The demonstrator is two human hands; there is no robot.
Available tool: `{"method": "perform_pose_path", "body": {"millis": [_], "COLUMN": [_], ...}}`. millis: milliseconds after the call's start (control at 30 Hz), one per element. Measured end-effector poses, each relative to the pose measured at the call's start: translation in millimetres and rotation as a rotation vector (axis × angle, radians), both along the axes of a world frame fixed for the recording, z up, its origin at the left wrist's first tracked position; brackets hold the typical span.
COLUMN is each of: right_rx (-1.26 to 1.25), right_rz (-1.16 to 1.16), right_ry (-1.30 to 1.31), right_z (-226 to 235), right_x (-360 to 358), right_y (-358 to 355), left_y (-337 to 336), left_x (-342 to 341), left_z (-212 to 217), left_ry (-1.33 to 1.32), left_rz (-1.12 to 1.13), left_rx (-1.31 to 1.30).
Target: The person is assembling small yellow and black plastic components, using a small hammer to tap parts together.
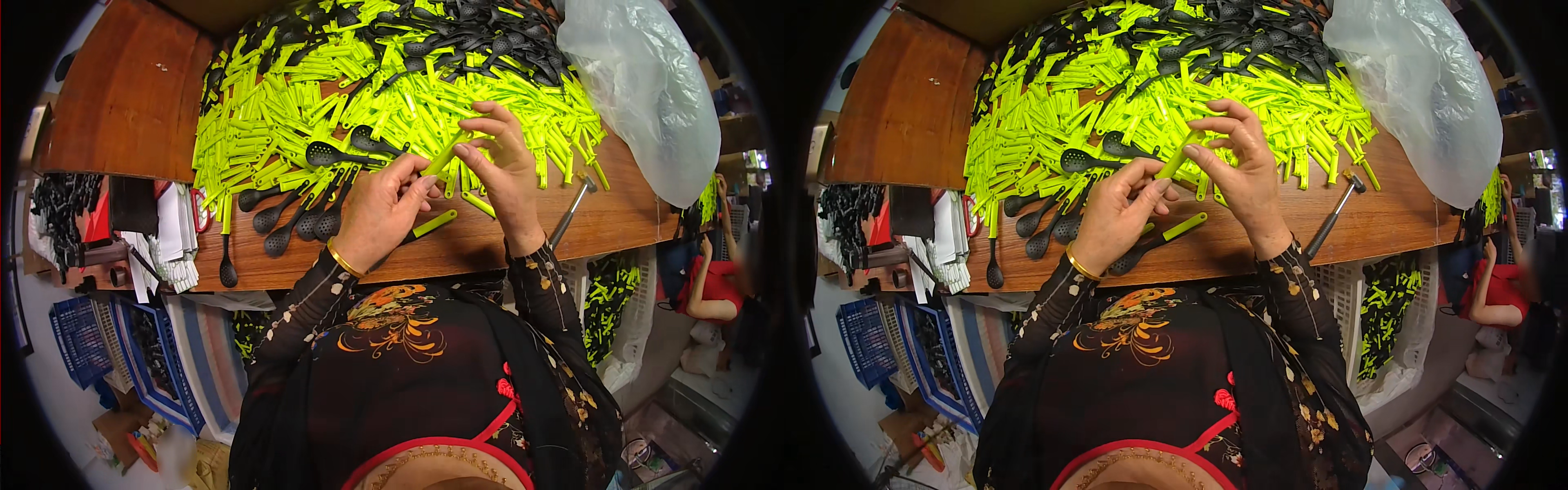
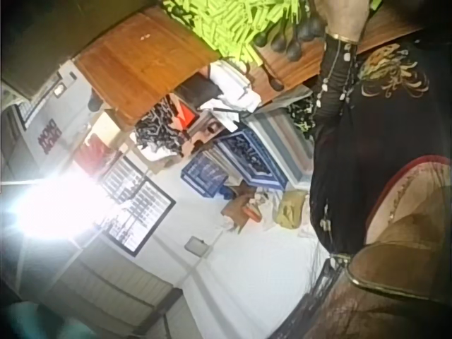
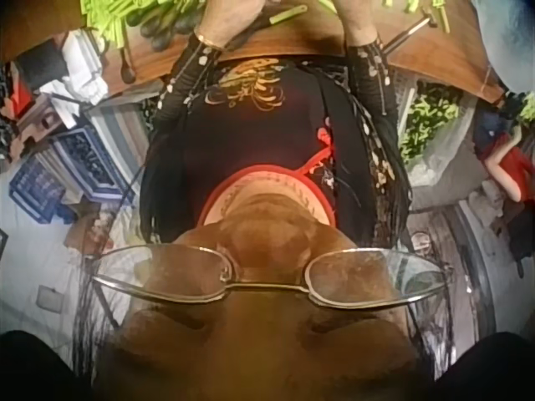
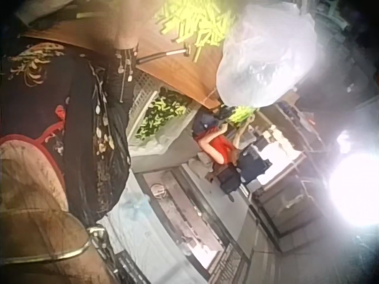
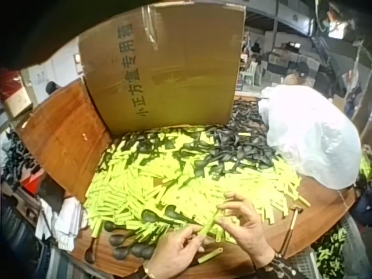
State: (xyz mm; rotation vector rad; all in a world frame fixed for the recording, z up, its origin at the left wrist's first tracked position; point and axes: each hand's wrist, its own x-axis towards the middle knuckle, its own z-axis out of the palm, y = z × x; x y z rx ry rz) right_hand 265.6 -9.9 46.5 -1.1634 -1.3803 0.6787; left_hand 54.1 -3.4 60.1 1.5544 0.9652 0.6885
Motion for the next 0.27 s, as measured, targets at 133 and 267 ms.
{"method": "perform_pose_path", "body": {"millis": [133, 267], "right_rx": [-0.365, -0.303], "right_rz": [0.273, 0.345], "right_ry": [0.449, 0.296], "right_z": [11, 10], "right_x": [3, 10], "right_y": [-17, -32], "left_y": [-10, -20], "left_x": [-3, -3], "left_z": [-2, -4], "left_ry": [0.111, 0.115], "left_rz": [0.027, -0.001], "left_rx": [0.275, 0.445]}}
